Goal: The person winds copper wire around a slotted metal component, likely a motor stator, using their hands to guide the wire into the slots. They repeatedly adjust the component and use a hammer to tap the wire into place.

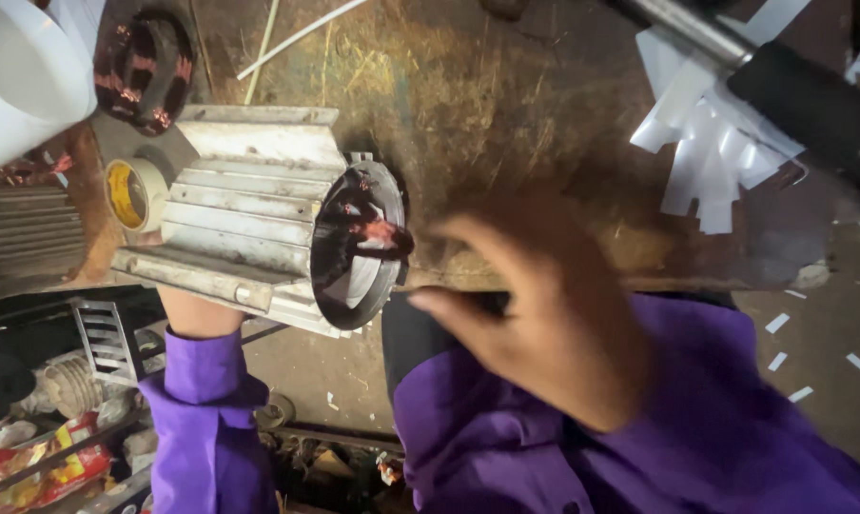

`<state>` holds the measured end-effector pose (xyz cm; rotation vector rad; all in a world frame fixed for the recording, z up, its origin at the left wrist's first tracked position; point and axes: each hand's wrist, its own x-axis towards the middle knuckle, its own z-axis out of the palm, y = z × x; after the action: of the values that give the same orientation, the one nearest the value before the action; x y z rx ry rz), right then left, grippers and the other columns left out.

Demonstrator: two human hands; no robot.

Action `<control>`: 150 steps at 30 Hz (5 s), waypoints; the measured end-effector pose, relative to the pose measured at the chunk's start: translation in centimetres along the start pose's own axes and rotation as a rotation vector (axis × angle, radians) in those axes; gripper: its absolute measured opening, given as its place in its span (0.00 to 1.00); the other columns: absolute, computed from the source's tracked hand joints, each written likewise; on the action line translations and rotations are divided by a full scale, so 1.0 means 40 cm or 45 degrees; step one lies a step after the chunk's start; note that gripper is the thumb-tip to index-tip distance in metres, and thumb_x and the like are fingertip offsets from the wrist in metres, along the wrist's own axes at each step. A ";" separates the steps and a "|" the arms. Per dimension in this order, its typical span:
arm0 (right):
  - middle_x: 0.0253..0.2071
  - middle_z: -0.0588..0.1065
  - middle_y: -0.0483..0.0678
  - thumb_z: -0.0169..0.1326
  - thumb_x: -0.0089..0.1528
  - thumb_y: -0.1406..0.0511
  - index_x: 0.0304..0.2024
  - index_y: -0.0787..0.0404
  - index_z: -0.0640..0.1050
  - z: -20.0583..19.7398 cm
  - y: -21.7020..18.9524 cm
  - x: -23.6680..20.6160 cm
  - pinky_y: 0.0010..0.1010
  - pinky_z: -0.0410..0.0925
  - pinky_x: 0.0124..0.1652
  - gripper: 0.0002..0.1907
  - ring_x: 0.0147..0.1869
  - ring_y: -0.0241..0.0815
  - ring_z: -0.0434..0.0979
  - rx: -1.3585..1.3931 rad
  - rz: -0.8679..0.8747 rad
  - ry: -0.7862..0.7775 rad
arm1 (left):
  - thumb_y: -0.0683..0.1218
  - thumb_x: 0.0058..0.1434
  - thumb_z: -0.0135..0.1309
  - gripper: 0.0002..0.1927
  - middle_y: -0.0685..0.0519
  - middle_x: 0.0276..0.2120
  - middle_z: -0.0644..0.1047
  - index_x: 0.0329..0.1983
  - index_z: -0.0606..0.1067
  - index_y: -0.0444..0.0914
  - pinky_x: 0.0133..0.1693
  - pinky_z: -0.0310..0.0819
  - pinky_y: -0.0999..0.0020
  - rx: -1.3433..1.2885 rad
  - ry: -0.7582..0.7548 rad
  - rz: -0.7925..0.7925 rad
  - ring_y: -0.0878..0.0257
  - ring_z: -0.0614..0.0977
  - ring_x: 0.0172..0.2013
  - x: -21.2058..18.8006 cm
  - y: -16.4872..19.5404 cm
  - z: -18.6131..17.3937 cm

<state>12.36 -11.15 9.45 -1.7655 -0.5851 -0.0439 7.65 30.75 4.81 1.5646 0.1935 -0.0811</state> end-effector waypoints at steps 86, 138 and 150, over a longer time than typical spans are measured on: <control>0.41 0.80 0.54 0.67 0.52 0.68 0.45 0.65 0.72 0.075 0.376 0.104 0.33 0.71 0.49 0.22 0.46 0.42 0.79 0.078 0.516 -0.075 | 0.40 0.54 0.62 0.07 0.42 0.27 0.83 0.34 0.82 0.32 0.34 0.78 0.63 0.680 -0.415 0.134 0.58 0.85 0.30 0.124 0.214 0.296; 0.70 0.66 0.60 0.50 0.67 0.67 0.73 0.56 0.60 -0.029 0.065 0.143 0.38 0.62 0.66 0.31 0.73 0.55 0.67 0.303 -0.003 -0.086 | 0.39 0.57 0.61 0.16 0.43 0.46 0.82 0.49 0.80 0.34 0.49 0.78 0.65 1.167 0.049 0.960 0.53 0.86 0.45 0.092 0.077 0.309; 0.57 0.78 0.55 0.55 0.61 0.67 0.67 0.51 0.67 -0.043 0.016 0.210 0.32 0.70 0.55 0.31 0.58 0.51 0.79 0.291 0.357 -0.211 | 0.44 0.46 0.67 0.11 0.47 0.28 0.79 0.32 0.81 0.38 0.32 0.77 0.58 1.158 -0.044 0.853 0.47 0.83 0.31 0.160 0.137 0.308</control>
<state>20.43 -9.80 12.16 -1.6212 -0.4369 0.3539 15.76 18.96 9.04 2.4492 -0.4690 0.3809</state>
